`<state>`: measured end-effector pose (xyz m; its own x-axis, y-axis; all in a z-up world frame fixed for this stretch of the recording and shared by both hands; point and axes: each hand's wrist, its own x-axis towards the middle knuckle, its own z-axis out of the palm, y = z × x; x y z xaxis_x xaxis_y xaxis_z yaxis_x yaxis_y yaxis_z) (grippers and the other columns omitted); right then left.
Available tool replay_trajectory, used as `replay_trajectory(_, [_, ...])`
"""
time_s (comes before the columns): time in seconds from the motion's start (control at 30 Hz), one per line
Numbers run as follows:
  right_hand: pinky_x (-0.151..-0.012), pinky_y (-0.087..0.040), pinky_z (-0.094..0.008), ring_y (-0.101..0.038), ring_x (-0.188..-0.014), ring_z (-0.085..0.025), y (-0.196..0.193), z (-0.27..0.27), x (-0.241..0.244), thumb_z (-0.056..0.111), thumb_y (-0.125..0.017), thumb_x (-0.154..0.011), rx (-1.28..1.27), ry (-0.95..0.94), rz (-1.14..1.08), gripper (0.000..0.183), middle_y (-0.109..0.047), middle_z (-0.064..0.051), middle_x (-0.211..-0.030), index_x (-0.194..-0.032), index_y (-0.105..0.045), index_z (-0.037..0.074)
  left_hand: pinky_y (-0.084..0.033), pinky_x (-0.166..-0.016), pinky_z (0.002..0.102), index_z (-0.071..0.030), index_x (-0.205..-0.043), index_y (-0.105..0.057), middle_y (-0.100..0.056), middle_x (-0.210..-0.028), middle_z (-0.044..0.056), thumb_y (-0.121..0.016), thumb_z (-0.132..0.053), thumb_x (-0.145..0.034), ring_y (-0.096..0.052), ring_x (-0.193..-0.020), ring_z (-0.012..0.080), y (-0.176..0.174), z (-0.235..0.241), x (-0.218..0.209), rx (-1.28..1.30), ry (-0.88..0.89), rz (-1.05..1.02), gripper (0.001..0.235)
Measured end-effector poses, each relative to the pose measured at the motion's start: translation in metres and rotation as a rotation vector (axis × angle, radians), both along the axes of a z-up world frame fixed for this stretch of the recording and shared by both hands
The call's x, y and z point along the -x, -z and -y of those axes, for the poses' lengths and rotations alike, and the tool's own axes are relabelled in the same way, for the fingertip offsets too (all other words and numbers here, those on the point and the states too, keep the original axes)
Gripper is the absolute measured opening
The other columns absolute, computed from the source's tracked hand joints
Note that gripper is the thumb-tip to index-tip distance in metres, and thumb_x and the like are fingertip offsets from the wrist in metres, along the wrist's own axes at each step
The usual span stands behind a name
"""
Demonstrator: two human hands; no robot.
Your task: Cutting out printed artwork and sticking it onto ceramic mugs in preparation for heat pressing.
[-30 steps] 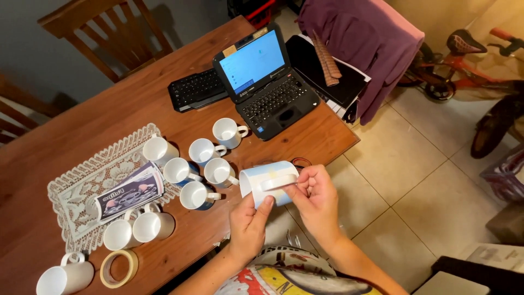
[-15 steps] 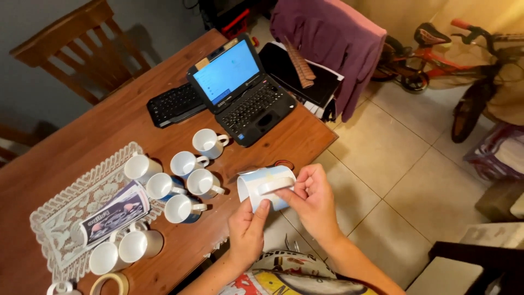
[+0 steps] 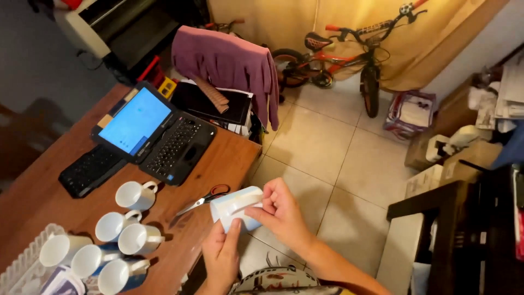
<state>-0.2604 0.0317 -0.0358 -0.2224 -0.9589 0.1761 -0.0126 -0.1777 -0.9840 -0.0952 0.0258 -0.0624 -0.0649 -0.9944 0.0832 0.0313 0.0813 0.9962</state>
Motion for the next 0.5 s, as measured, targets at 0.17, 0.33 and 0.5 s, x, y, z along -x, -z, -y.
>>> replay_trajectory(0.17, [-0.051, -0.031, -0.023, -0.036, -0.056, -0.004, 0.037, -0.011, 0.032, 0.02, -0.096, -0.07, -0.176, 0.081, -0.231, 0.056, -0.036, 0.007, -0.065, -0.103, -0.051, 0.016, -0.035, -0.054, 0.035, -0.016, -0.07, -0.056, -0.042, -0.064, -0.009, -0.065, -0.036, -0.098, -0.038, -0.065, 0.0093, 0.034, -0.001, 0.021, 0.065, 0.026, 0.315, 0.035])
replay_trajectory(0.33, [-0.057, -0.031, -0.019, -0.037, -0.059, -0.004, 0.03, -0.013, 0.031, 0.009, -0.086, -0.076, -0.186, -0.064, -0.092, 0.049, -0.038, 0.005, -0.066, -0.105, -0.048, 0.015, -0.038, -0.055, 0.038, -0.014, -0.072, -0.055, -0.043, -0.059, -0.003, -0.059, -0.04, -0.1, -0.041, -0.06, 0.0128, 0.011, -0.013, 0.026, 0.087, -0.054, 0.386, 0.038])
replay_trajectory(0.5, [-0.057, -0.031, -0.018, -0.034, -0.059, -0.004, 0.041, 0.005, 0.013, 0.008, -0.088, -0.072, -0.26, -0.21, -0.153, 0.057, -0.034, 0.004, -0.066, -0.106, -0.043, 0.012, -0.035, -0.056, 0.042, -0.012, -0.069, -0.048, -0.041, -0.058, 0.002, -0.056, -0.042, -0.102, -0.038, -0.058, 0.0196, 0.02, -0.02, 0.001, 0.022, -0.097, 0.458, 0.045])
